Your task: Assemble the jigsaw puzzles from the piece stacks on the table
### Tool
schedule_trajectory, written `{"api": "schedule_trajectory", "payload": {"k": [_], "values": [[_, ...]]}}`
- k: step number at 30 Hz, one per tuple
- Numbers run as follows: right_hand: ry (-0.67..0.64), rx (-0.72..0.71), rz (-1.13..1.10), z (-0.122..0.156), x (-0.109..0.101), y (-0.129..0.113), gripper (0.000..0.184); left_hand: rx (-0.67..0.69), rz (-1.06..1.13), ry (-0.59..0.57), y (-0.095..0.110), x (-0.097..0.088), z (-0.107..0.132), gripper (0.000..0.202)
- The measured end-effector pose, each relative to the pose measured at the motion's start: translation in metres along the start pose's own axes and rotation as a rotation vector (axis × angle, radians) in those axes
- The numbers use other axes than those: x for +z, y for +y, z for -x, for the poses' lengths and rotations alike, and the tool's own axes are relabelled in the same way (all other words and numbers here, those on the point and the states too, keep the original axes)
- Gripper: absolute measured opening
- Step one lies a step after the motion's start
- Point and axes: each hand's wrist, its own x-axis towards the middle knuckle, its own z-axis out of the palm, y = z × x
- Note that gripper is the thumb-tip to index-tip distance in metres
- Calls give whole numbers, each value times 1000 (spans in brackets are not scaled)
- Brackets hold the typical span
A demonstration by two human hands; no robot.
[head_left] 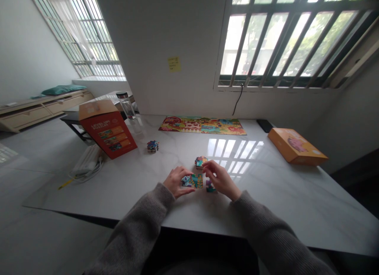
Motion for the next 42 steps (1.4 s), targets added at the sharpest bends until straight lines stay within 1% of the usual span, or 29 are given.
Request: {"api": "schedule_trajectory", "payload": {"k": [2, 4, 7, 9, 11, 13, 17, 20, 23, 26, 30, 32, 35, 36, 39, 42], "values": [[32, -20, 143, 1, -13, 3, 15, 2, -33, -3, 0, 0, 1, 52], [16, -51, 257, 4, -25, 7, 18, 3, -58, -14, 1, -1, 2, 52], [-120, -97, 385, 14, -37, 10, 24, 4, -87, -16, 4, -2, 3, 52], [-223, -98, 473, 22, -41, 9, 36, 2, -104, -15, 6, -3, 4, 53], [-286, -78, 551, 28, -42, 7, 45, 4, -115, -20, 7, -3, 4, 53], [-316, -53, 586, 31, -43, 6, 45, 11, -123, -33, 8, -2, 4, 53], [-339, -25, 583, 30, -47, 8, 38, 52, -147, -71, 13, 5, 2, 54], [-324, 2, 614, 28, -55, 12, 34, 96, -155, -122, 18, 15, -3, 54], [-267, 48, 682, 26, -63, 19, 32, 111, -156, -168, 25, 26, -8, 56], [-211, 65, 733, 25, -66, 27, 29, 114, -155, -198, 35, 35, -12, 57], [-177, 36, 763, 25, -63, 33, 25, 133, -147, -214, 43, 37, -16, 63], [-153, 15, 748, 26, -62, 34, 22, 148, -121, -205, 43, 33, -19, 53], [-94, -36, 681, 27, -58, 30, 15, 160, -95, -186, 36, 28, -26, 26], [-81, -51, 657, 28, -57, 28, 13, 167, -96, -183, 33, 27, -28, 23], [-83, -73, 627, 37, -52, 20, 12, 213, -113, -193, 27, 30, -37, 28], [-99, -55, 632, 52, -49, 10, 10, 264, -168, -233, 29, 38, -44, 33]]}}
